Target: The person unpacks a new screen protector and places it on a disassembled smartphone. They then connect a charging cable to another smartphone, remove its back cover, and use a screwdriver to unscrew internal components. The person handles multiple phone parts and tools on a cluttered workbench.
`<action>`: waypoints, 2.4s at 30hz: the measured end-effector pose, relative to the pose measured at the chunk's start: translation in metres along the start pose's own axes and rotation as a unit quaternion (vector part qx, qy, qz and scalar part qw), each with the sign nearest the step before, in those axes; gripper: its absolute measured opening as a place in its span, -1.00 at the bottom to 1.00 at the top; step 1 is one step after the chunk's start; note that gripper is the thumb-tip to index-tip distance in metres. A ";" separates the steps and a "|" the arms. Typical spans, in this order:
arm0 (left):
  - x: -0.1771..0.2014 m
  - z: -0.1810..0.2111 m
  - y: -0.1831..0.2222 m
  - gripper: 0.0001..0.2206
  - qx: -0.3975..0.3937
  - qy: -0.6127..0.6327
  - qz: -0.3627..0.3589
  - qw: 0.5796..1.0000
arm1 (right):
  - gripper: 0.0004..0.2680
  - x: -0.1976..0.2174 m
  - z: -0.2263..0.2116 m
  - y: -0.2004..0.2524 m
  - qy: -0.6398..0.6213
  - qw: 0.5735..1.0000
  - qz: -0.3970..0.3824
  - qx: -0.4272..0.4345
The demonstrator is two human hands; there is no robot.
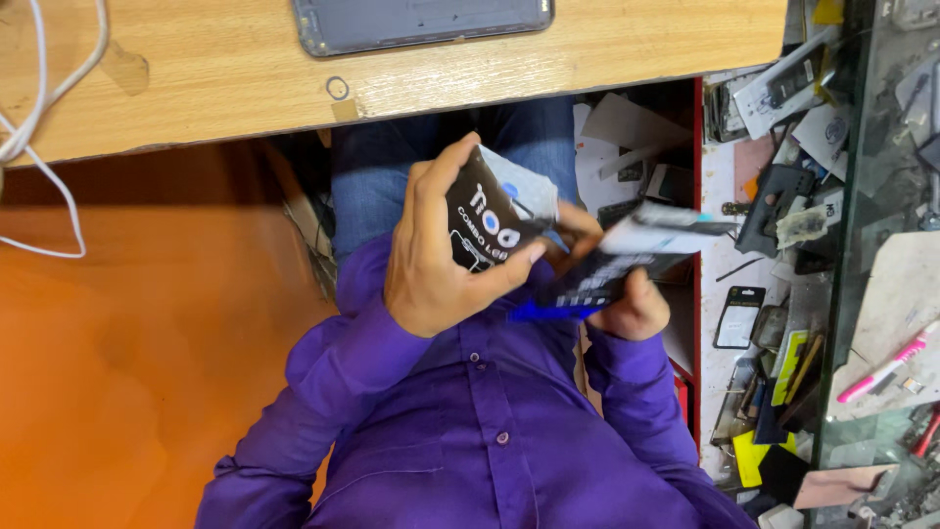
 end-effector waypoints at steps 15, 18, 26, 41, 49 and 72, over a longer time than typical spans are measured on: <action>-0.015 -0.011 0.006 -0.70 0.098 0.081 -0.007 0.992 | -0.45 -0.073 -0.026 -0.028 0.313 0.949 -0.031 0.003; -0.012 -0.019 0.010 -0.74 0.101 0.138 -0.025 0.985 | -0.48 -0.060 -0.024 -0.023 0.220 0.973 0.002 0.067; 0.012 -0.034 0.006 -0.52 0.239 0.353 0.000 0.905 | -0.42 0.123 -0.061 0.024 0.560 0.697 0.419 0.156; 0.042 0.046 -0.050 -0.11 -0.042 -0.015 -0.084 0.996 | -0.59 0.199 -0.123 0.083 0.509 0.406 0.695 -0.304; 0.064 0.073 -0.071 -0.22 -0.235 -0.165 -0.064 0.956 | -0.84 0.190 -0.107 0.070 0.679 0.388 0.616 -0.098; 0.060 0.067 -0.061 -0.27 -0.275 -0.420 -0.135 0.854 | -0.78 -0.201 -0.172 -0.102 0.624 0.752 -0.091 0.193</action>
Point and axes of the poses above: each hand's wrist, its own y-axis away from the middle knuckle, its own x-axis out of the back of the hand, z = x × y, the point moved 4 cm from there along -y, towards the middle knuckle, and after that the axes turned 12 degrees about y, right-handed, at the moved point
